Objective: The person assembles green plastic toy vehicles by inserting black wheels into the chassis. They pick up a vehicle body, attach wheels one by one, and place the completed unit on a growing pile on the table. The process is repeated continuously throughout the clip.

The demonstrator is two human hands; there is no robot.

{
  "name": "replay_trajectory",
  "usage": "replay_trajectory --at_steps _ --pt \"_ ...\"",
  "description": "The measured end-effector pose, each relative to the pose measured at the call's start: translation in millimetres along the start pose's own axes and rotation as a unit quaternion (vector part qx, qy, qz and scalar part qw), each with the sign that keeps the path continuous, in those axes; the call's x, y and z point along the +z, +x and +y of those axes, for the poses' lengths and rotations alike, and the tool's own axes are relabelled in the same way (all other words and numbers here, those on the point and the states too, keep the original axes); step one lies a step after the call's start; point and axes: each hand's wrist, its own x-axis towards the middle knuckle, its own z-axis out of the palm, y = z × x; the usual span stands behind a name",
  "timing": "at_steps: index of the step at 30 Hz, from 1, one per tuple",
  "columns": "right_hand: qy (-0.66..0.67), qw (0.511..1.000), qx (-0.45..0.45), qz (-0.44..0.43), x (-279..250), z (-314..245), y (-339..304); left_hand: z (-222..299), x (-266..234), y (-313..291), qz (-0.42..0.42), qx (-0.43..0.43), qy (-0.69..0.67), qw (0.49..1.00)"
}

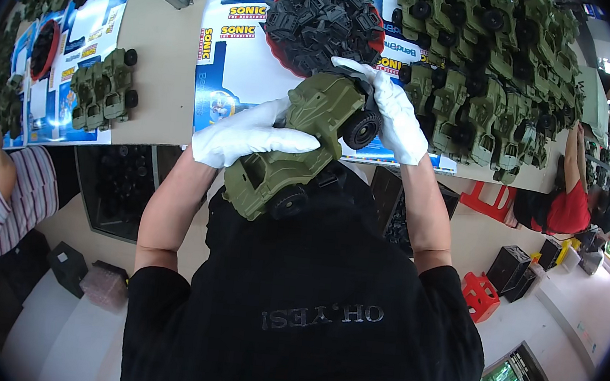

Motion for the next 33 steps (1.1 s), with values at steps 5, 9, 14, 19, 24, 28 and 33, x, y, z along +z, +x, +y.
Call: replay_trajectory --at_steps 5,9,14,19,24,28,33 --pt "0.082 0.995 0.04 0.039 7.1 -7.3 -0.7 -5.3 -1.3 3.0 0.01 0.003 0.018 1.0" --pt "0.072 0.995 0.042 0.048 9.6 -13.3 -3.8 -0.5 1.7 0.5 0.005 0.031 -0.007 0.999" --pt "0.08 0.995 0.043 0.047 4.1 -4.8 -3.0 2.3 2.6 4.2 -0.001 0.018 0.002 1.0" --pt "0.08 0.994 0.056 0.048 -0.9 0.0 -2.6 2.9 2.7 2.7 0.006 0.012 -0.008 1.0" --pt "0.065 0.997 0.008 0.033 6.6 -6.6 -1.8 5.8 3.4 1.1 -0.003 -0.004 -0.016 1.0" --pt "-0.122 0.991 -0.053 -0.01 -11.0 -6.5 -5.1 13.5 2.9 -2.0 0.003 -0.031 0.042 0.999" --pt "-0.105 0.994 0.012 -0.009 -21.2 -8.9 -3.1 -2.9 5.0 5.2 0.049 0.041 0.212 0.975"
